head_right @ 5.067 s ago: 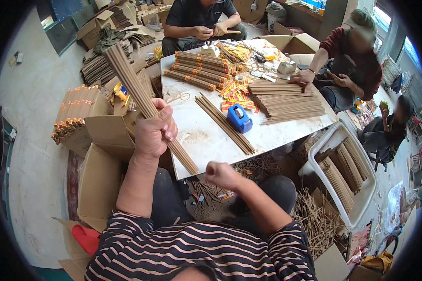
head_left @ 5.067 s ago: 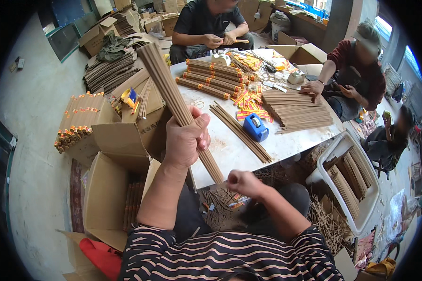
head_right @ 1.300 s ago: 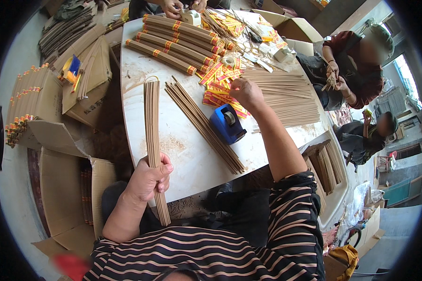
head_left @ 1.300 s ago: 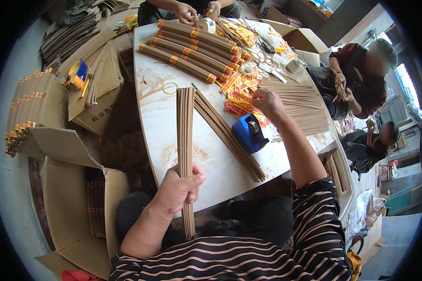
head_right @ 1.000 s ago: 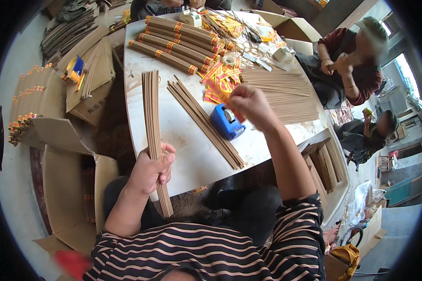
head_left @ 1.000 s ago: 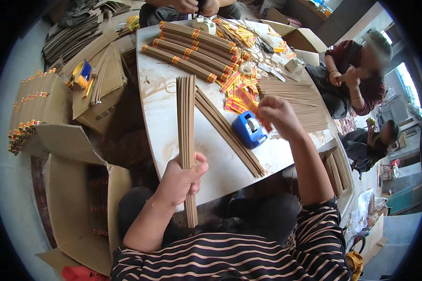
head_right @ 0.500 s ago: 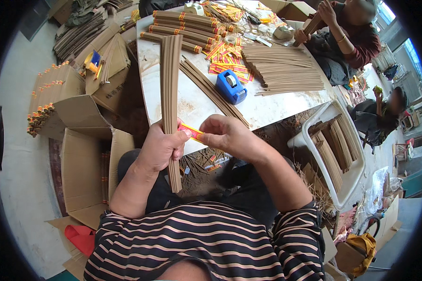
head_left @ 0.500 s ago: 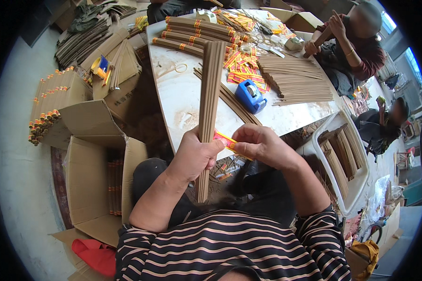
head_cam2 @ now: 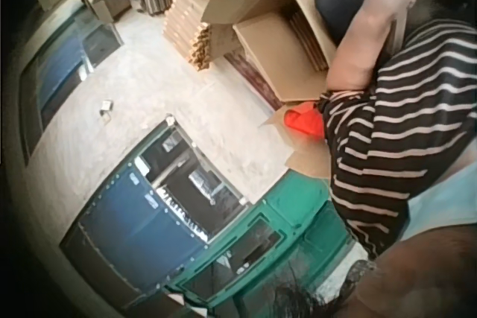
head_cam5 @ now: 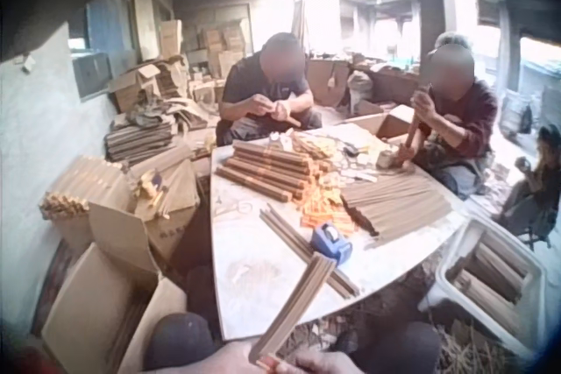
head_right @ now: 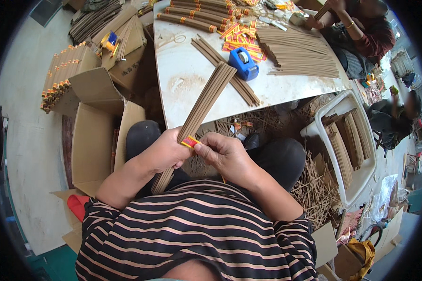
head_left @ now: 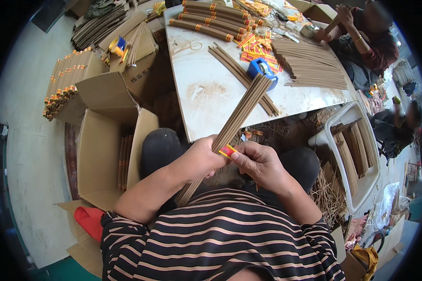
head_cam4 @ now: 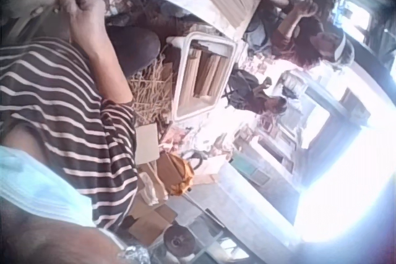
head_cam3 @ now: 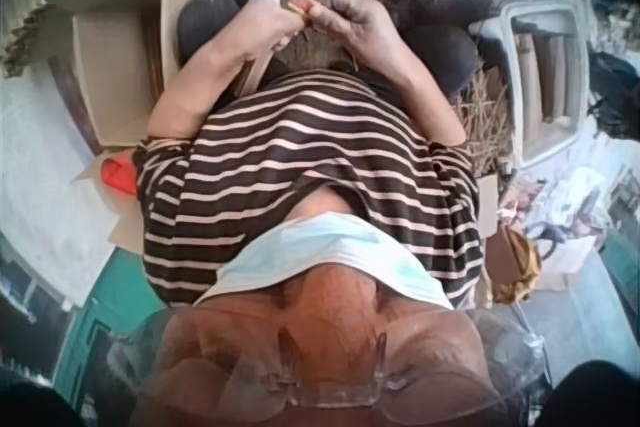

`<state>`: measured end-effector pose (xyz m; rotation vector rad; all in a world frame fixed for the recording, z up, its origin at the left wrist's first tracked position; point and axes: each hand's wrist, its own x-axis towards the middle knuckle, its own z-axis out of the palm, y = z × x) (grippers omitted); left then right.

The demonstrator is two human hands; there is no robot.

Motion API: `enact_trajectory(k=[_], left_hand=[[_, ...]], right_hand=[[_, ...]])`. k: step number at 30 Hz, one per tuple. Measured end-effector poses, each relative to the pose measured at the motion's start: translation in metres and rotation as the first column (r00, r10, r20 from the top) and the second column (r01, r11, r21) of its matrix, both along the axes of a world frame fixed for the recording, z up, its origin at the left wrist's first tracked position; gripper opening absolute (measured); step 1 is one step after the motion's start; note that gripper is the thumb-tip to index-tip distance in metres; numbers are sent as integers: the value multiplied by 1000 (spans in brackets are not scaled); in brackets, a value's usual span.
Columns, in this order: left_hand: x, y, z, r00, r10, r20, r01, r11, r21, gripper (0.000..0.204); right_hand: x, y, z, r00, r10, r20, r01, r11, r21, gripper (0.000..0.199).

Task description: The person gathers thin wooden sticks from a table, aligns them into bundles, and secures each bundle with a small paper wrapper. The person places the finished bundles into a cardboard box.

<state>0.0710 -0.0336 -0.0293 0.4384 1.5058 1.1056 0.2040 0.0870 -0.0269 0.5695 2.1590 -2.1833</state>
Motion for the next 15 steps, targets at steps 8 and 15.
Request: enact_trajectory(k=[8,15], left_hand=[[5,-3,-9,998,-5,57,5,1000,5,21],[14,6,-8,993,-26,-112,37,994,101,16]], right_hand=[[3,2,-14,996,-61,-63,61,998,-8,19],[-16,5,-26,886,-283,-368,217,953,-211,14]])
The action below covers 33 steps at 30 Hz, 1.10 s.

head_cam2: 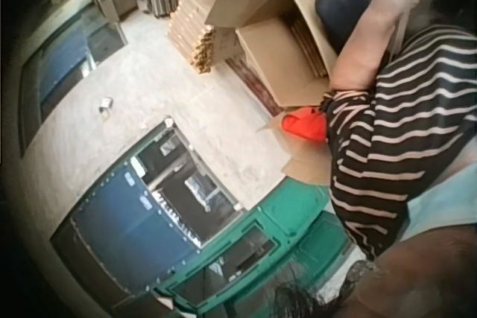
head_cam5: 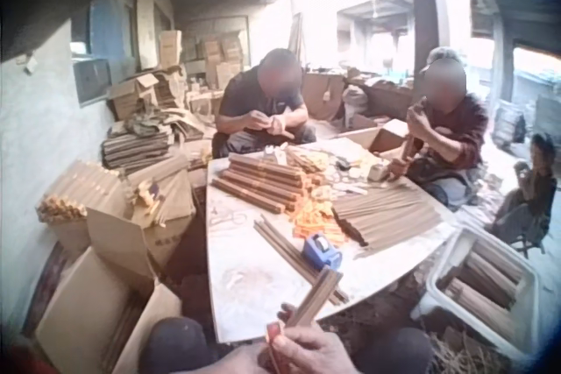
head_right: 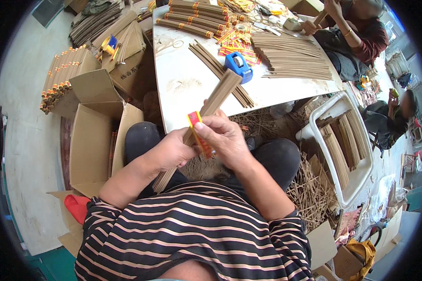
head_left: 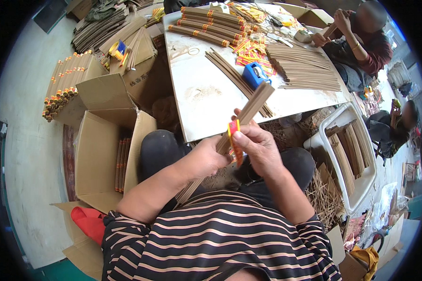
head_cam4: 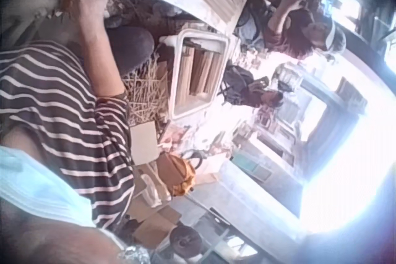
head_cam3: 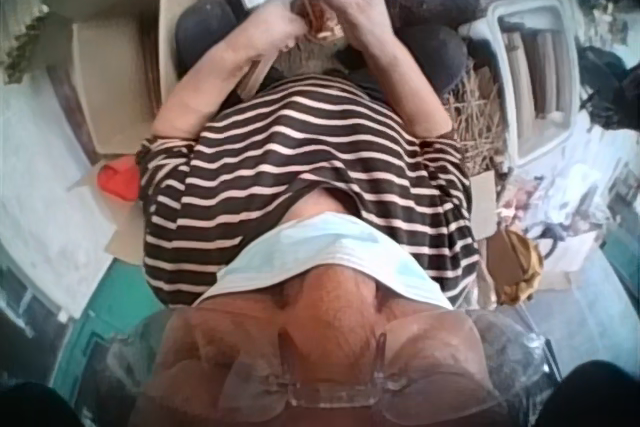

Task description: The person gathers thin wooden sticks from a table, aligns them into bundles, and secures each bundle with a small paper wrapper. The person places the finished bundles into a cardboard box.

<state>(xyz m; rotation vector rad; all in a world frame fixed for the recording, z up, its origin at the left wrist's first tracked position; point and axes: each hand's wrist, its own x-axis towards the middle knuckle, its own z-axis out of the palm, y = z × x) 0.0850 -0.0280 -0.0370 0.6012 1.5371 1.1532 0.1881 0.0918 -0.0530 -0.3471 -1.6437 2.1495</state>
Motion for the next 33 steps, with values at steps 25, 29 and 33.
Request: enact_trajectory(k=[25,29,33], left_hand=[[-13,-24,5,988,76,131,-74,997,-23,17],[-29,-19,-1,976,111,189,-113,994,2,15],[-38,-11,-2,977,94,192,-107,993,56,16]], right_hand=[[8,20,27,998,-17,61,25,991,-128,15],[10,0,27,913,120,391,-184,975,128,15],[-1,-5,28,931,147,334,-190,977,100,16]])
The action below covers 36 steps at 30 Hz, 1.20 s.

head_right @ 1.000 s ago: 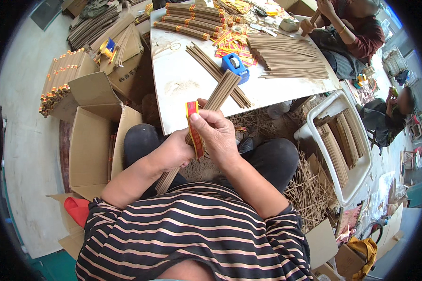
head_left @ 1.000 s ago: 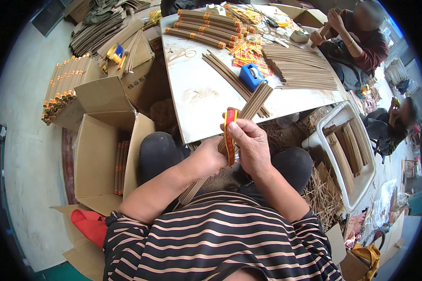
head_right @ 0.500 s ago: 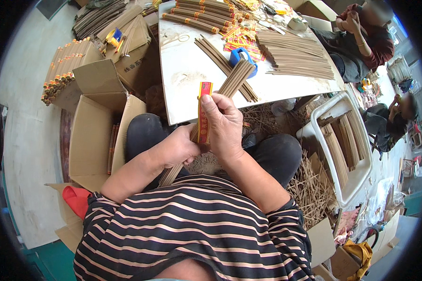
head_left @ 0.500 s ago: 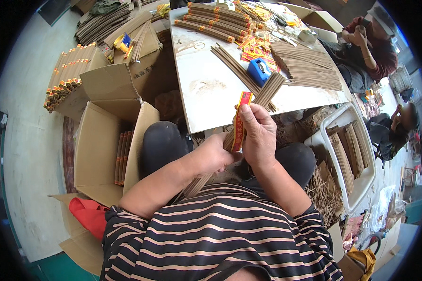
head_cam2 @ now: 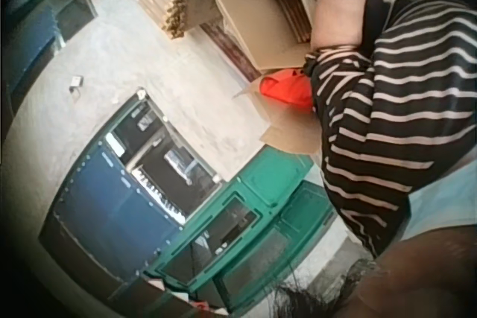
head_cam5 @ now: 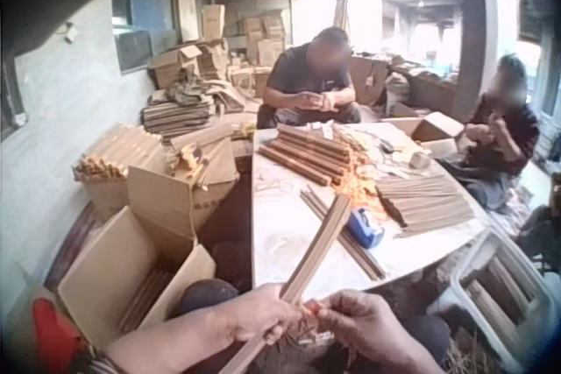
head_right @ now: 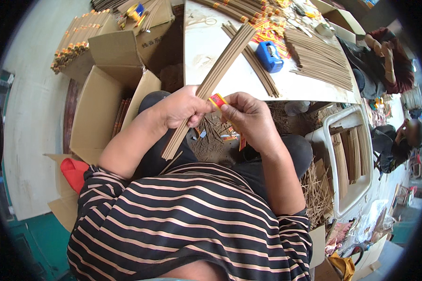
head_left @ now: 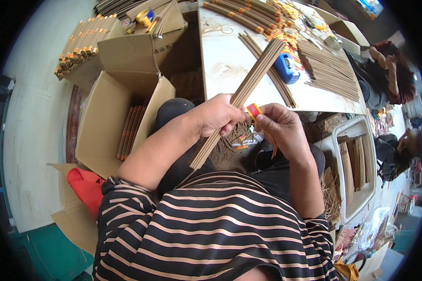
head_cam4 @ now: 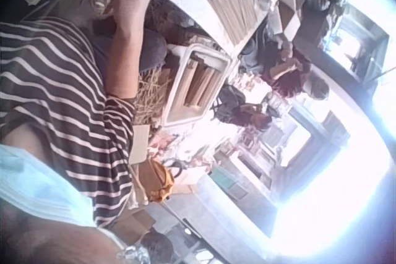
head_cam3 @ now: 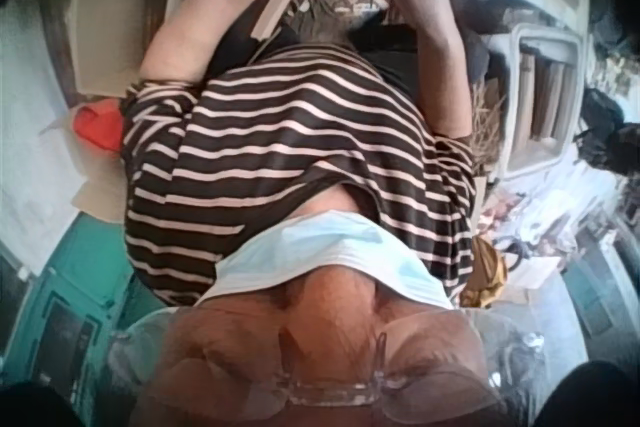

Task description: The person gathers thin wooden sticks from a table, aligns them into bundles, and secures each bundle with a small paper wrapper. The person places the finished bundles into a cardboard box.

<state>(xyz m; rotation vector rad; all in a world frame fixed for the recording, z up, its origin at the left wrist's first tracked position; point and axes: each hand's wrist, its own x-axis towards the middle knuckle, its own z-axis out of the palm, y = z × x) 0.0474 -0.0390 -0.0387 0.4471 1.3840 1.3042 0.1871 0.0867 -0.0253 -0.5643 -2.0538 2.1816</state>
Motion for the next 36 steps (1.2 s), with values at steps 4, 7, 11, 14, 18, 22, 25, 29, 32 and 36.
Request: enact_trajectory(k=[4,7,11,14,18,22,25,29,32,36], left_hand=[[1,-3,3,999,39,30,-38,999,-33,20],[0,-3,2,1000,-7,28,7,1000,-19,19],[6,-4,-4,999,-25,39,27,999,-39,21],[11,-4,-5,999,-1,47,4,998,-63,24],[12,-4,-5,998,-32,46,36,996,-78,24],[15,-5,-8,998,-20,66,25,996,-81,19],[18,-5,-8,998,-4,69,9,997,-73,16],[21,-5,-8,999,-35,12,36,994,-100,21],[24,-5,-11,999,-13,-29,11,996,-86,21],[31,-8,-8,996,16,-83,-25,993,-113,19]], right_hand=[[-7,-4,-1,1000,-17,16,17,999,52,18],[-11,-8,-7,999,-41,-24,43,996,83,19],[-15,-10,-6,1000,-17,-12,18,993,120,21],[-16,-10,-10,1000,-28,8,27,990,138,21],[-15,-13,-8,998,-35,60,23,981,194,22],[-15,-12,-9,996,-21,88,2,977,215,22],[-15,-13,-6,994,-30,104,9,981,195,21],[-14,-15,-7,992,-35,120,13,984,178,20],[-13,-19,-9,991,-73,113,58,989,137,21],[-10,-21,-11,988,-68,140,49,990,133,22]])
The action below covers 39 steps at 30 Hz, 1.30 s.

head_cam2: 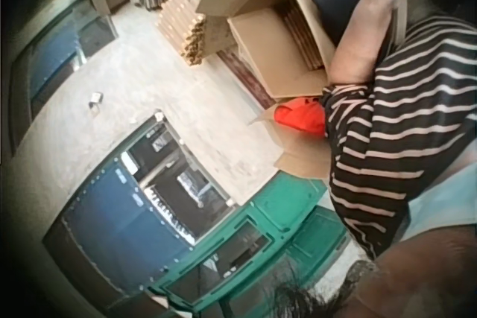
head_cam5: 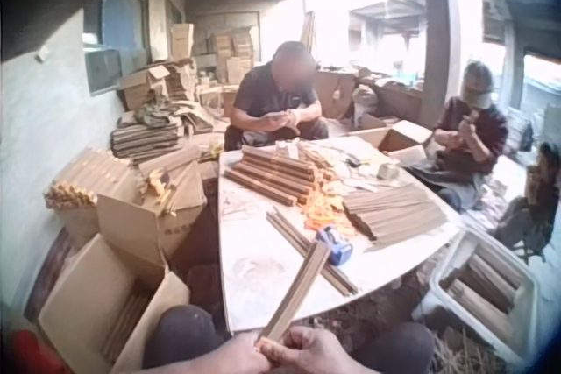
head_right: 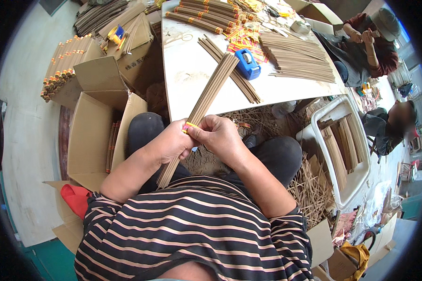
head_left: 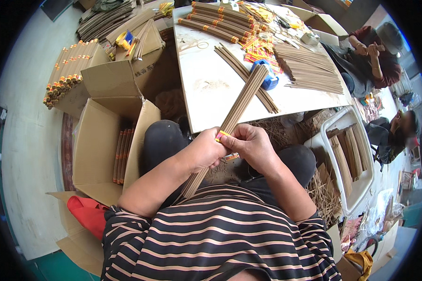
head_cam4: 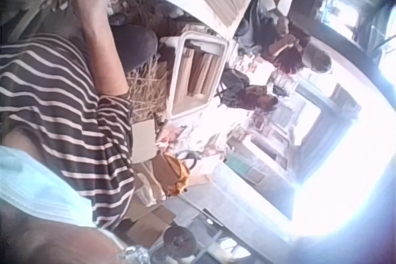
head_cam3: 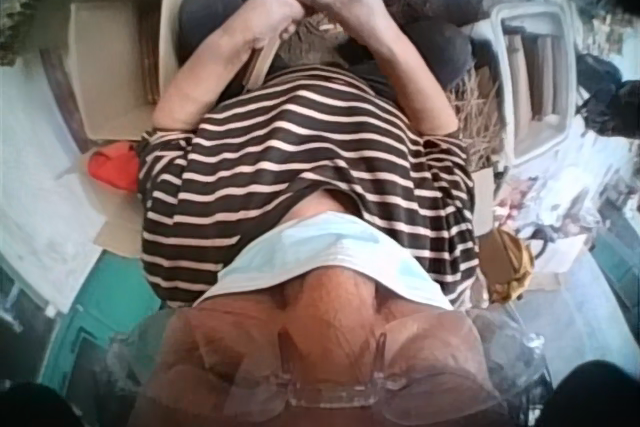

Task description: The person gathers thin wooden sticks from a table, aligns them into bundles, and secures each bundle with a small paper wrapper. The person places the finished bundles into a cardboard box.

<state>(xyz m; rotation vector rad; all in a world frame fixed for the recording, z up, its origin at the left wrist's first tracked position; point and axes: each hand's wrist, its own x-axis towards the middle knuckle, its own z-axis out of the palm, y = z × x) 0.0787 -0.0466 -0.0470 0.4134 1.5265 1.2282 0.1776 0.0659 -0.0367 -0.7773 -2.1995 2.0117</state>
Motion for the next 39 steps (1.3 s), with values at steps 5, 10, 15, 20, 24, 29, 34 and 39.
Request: enact_trajectory(k=[5,10,15,20,24,29,34,39], left_hand=[[10,-5,1,1000,-19,9,19,1000,15,29],[18,-10,-2,995,-81,-56,80,997,-16,43],[23,-10,6,989,-84,119,75,994,76,44],[23,-13,5,965,-124,229,76,975,207,32],[21,-15,-1,972,-181,152,134,952,276,31],[22,-17,-1,976,-175,129,135,952,275,37],[22,-18,1,980,-150,132,113,961,252,42],[27,-16,8,989,-110,97,85,969,234,36]], right_hand=[[11,-5,7,999,-10,39,11,999,-39,21],[23,-5,-3,999,-33,1,33,997,-72,20],[30,-2,7,1000,-30,2,30,994,-105,20],[36,0,3,998,-25,-56,18,991,-129,23],[37,0,6,997,-28,-67,19,992,-128,24],[38,0,8,997,-26,-70,14,985,-174,22],[41,4,-2,994,26,-103,-49,972,-230,22],[42,3,-6,995,-10,-95,-17,960,-281,23]])
